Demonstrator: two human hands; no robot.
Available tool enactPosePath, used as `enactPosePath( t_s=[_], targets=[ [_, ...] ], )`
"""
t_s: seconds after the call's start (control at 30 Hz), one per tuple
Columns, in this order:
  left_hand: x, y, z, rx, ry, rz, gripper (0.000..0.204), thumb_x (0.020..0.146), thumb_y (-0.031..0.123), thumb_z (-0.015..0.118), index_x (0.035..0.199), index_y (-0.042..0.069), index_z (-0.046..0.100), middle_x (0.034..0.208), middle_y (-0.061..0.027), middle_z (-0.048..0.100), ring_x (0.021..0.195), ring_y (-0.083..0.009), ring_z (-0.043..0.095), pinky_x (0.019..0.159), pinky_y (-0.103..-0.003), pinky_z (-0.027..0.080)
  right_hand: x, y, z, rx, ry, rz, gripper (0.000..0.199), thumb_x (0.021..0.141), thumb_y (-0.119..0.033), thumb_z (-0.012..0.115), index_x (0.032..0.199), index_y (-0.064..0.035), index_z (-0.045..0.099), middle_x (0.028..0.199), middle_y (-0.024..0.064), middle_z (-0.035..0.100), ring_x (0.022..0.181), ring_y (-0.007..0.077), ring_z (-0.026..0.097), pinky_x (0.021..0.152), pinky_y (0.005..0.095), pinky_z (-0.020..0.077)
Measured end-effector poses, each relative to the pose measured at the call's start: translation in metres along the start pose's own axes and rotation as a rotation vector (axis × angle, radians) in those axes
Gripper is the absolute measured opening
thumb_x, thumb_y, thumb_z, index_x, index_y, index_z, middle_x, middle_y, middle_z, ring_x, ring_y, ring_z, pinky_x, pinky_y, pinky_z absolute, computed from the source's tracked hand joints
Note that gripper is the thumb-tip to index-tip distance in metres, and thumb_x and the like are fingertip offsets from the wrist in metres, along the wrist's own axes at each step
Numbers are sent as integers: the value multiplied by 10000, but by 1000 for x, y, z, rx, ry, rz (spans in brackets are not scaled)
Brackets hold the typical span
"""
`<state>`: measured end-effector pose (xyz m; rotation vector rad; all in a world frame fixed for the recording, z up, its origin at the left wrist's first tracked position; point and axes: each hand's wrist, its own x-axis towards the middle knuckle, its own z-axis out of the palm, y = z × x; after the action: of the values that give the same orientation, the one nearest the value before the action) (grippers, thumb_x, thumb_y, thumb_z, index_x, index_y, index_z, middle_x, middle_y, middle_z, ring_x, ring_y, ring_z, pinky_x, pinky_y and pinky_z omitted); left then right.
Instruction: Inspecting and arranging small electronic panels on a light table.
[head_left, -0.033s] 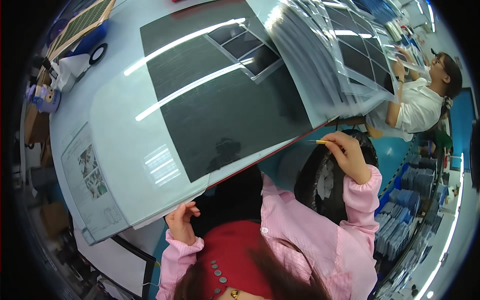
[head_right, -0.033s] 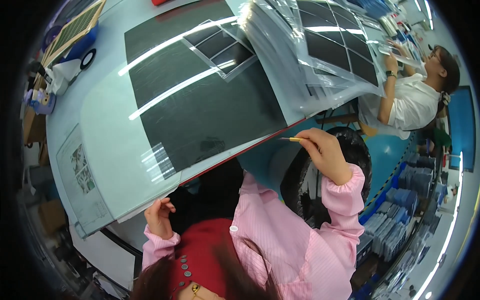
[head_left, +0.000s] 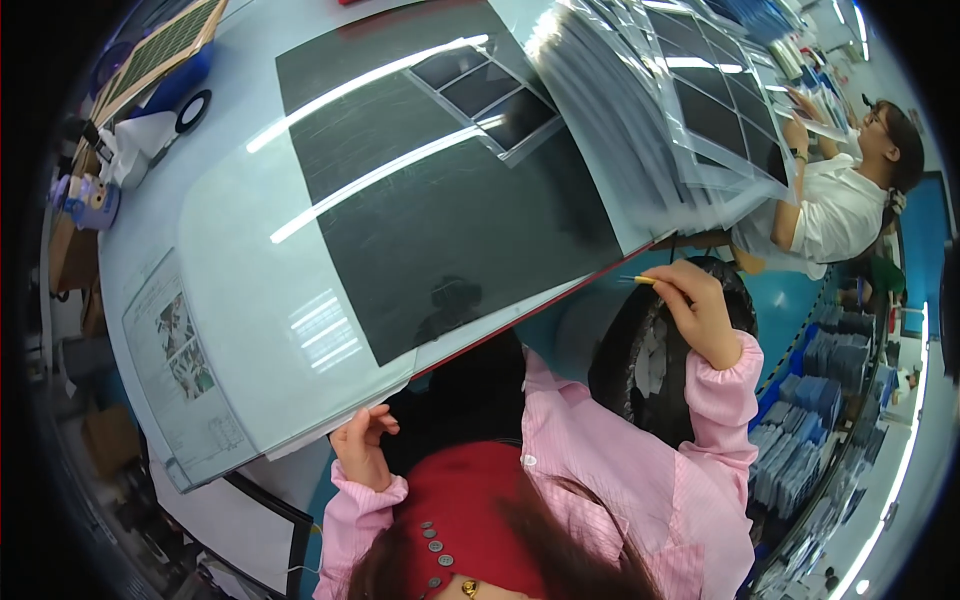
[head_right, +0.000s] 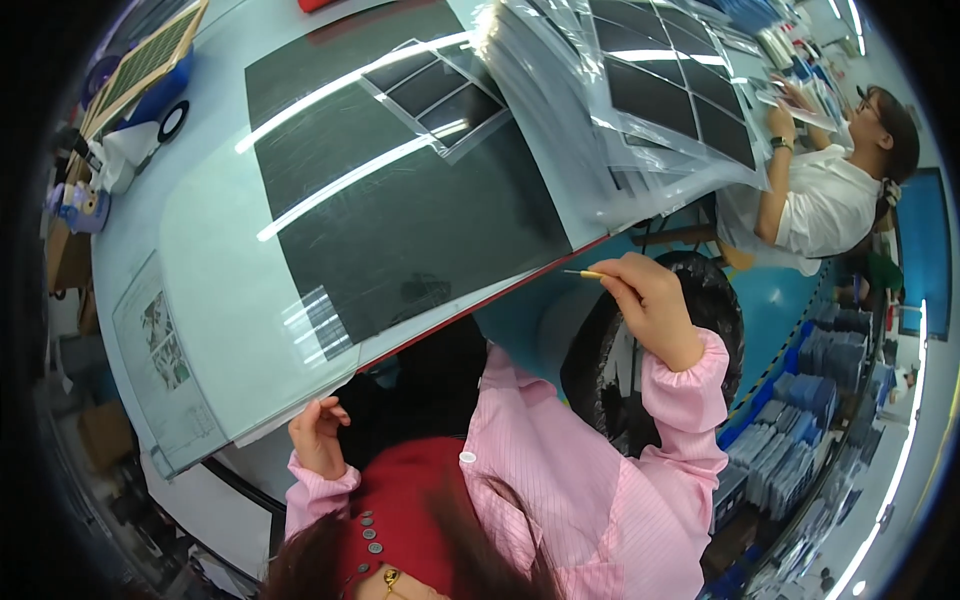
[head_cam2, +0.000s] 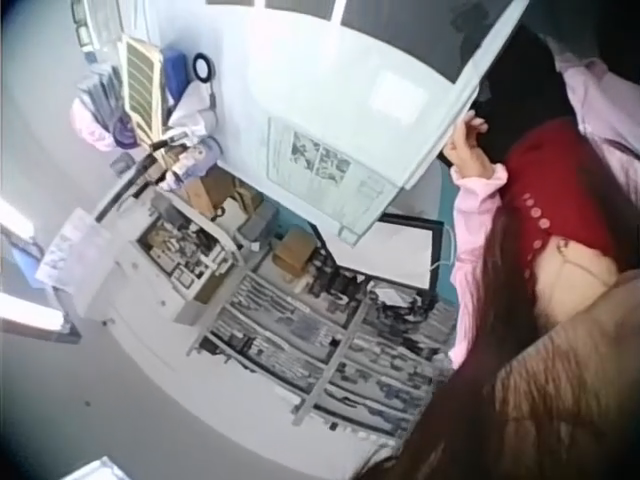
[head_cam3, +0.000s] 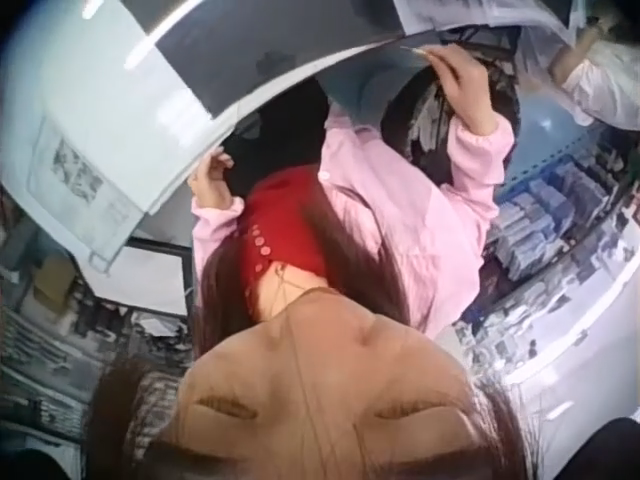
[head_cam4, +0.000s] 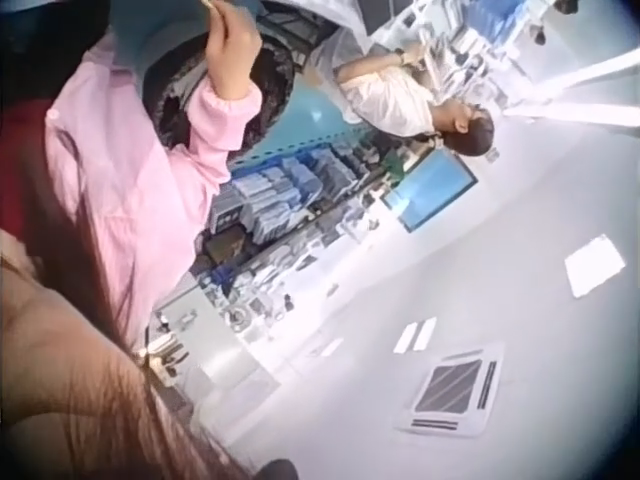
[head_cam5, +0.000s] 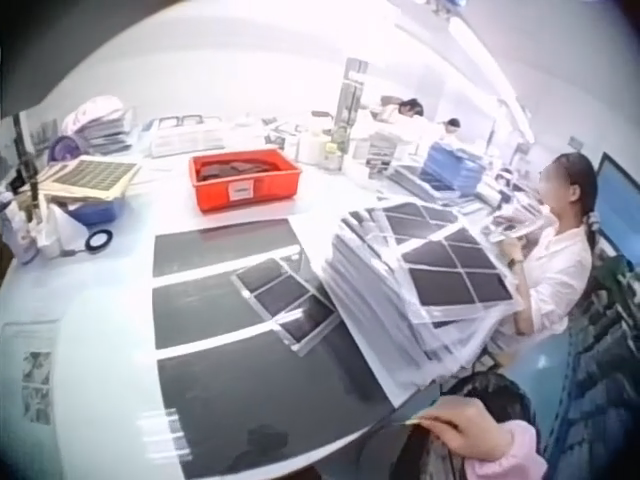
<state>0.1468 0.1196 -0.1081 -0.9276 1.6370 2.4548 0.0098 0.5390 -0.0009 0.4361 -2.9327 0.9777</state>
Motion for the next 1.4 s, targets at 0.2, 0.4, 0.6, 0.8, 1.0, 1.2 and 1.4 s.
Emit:
enactPosePath(
  t_s=[0.2, 0.4, 0.6, 0.8, 1.0, 1.2, 1.4],
  targets=[
    [-1, -3, 1, -5, 20, 48, 311, 981, 229, 566, 918, -42, 704, 766, -121, 665, 689, -214, 622, 622, -338, 496, -5, 11, -2, -134, 140, -101, 247, 829, 41, 668, 1059, -33, 720, 790, 113, 589, 697, 263, 572, 626, 335, 448],
    [-1, -4, 1, -13, 20, 55, 312, 985, 233, 564, 919, -38, 705, 774, -123, 662, 688, -212, 622, 626, -335, 499, 0, 13, 3, -212, 163, -149, 280, 797, 47, 685, 1054, -55, 729, 801, 114, 596, 701, 283, 579, 615, 363, 462],
    [-2, -3, 2, -9, 35, 70, 313, 985, 241, 570, 915, -34, 701, 773, -112, 656, 690, -205, 618, 629, -325, 496, 19, 7, -10, -287, 46, -162, 219, 792, 5, 691, 990, -82, 732, 791, 101, 589, 725, 295, 581, 633, 376, 463],
    [-3, -5, -1, -10, 60, 104, 312, 982, 247, 574, 909, -30, 698, 755, -102, 646, 682, -203, 610, 634, -323, 493, 37, 26, 8, -17, -403, -280, 55, 858, -112, 683, 849, -68, 715, 742, 76, 616, 677, 251, 585, 603, 338, 449],
    [-4, -6, -3, -16, 44, 115, 309, 979, 240, 570, 915, -34, 699, 773, -112, 659, 697, -211, 626, 629, -330, 500, 30, 46, 26, 557, -489, 597, 270, 932, -251, 673, 857, 1, 738, 586, -10, 558, 506, 58, 439, 481, 235, 327],
    [-2, -4, 5, -20, 48, 82, 300, 971, 221, 589, 928, -53, 702, 804, -129, 684, 695, -214, 639, 623, -330, 509, 22, 16, 52, 862, -335, 736, 279, 950, -209, 636, 787, 15, 672, 614, -29, 494, 501, 41, 377, 470, 210, 286],
    [-5, -4, 3, -12, 50, 42, 319, 974, 238, 597, 946, -61, 706, 791, -134, 688, 695, -212, 647, 654, -323, 519, -16, 51, 30, 846, -221, 756, 214, 941, -158, 620, 824, 14, 668, 658, -9, 511, 515, 37, 398, 454, 198, 301]
  ],
)
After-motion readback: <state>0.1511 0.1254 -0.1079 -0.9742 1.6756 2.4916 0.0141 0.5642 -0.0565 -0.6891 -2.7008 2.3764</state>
